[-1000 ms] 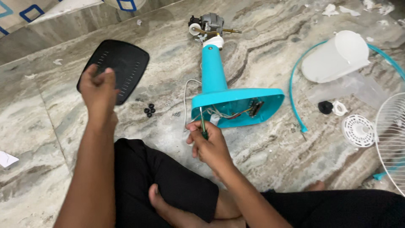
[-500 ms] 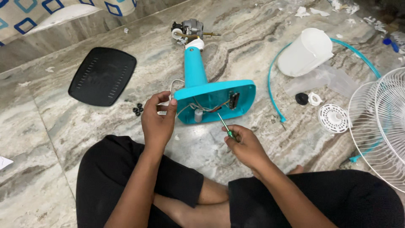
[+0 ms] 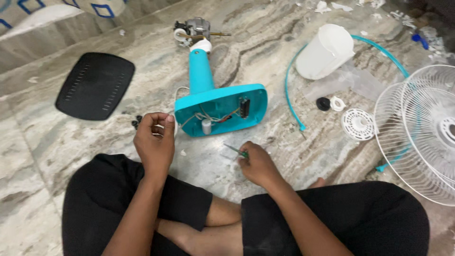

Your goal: The person sits on the floor and uses a screwdriver to remove screws from the base of a teal-colored fan. They detach a black control module, inspect the wiring, and then reattach the module to the base, securing it with screws.

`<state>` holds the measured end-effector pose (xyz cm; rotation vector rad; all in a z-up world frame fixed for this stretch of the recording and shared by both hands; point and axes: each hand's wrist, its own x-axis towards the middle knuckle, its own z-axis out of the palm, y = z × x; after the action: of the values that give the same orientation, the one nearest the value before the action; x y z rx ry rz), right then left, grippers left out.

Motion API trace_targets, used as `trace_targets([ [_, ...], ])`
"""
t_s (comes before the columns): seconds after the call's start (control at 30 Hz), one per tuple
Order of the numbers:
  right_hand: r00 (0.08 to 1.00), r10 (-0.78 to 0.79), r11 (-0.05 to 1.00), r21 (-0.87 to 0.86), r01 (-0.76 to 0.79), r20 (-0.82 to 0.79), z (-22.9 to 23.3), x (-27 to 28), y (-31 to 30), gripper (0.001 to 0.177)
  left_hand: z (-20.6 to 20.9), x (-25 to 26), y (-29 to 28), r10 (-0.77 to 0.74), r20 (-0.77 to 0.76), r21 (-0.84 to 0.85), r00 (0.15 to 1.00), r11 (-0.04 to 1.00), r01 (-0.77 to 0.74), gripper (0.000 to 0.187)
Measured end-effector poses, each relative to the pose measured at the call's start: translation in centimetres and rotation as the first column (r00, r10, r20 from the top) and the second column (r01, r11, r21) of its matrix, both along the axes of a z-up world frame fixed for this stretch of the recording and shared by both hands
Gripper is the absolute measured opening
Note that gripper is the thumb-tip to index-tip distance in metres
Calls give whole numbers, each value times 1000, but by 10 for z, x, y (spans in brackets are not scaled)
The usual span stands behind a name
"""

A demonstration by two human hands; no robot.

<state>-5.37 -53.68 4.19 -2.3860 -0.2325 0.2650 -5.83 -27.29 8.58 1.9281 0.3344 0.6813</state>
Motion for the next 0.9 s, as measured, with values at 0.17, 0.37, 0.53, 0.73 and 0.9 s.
trace_targets([
  [0.17,993,95,989,-111,-102,-67,2,-4,15,25,2,-13,-20,-175,-79,19,981,984,177,15],
  [0.37,965,141,957,-219,-190,-220,19,-7,21,33,-7,-9,-31,-485,-245,28,839,862,506,19],
  [0.53,949,112,929,-306,-206,-295,25,-8,25,35,-14,-6,-33,-431,-315,32,846,886,463,17],
  [0.73,963,125,945,-266,-189,-238,26,-8,29,31,-10,-1,-37,-349,-465,55,814,906,420,23],
  [0.9,979,120,957,-243,-159,-167,23,-5,30,29,-15,1,-36,-363,-455,64,813,898,436,23],
])
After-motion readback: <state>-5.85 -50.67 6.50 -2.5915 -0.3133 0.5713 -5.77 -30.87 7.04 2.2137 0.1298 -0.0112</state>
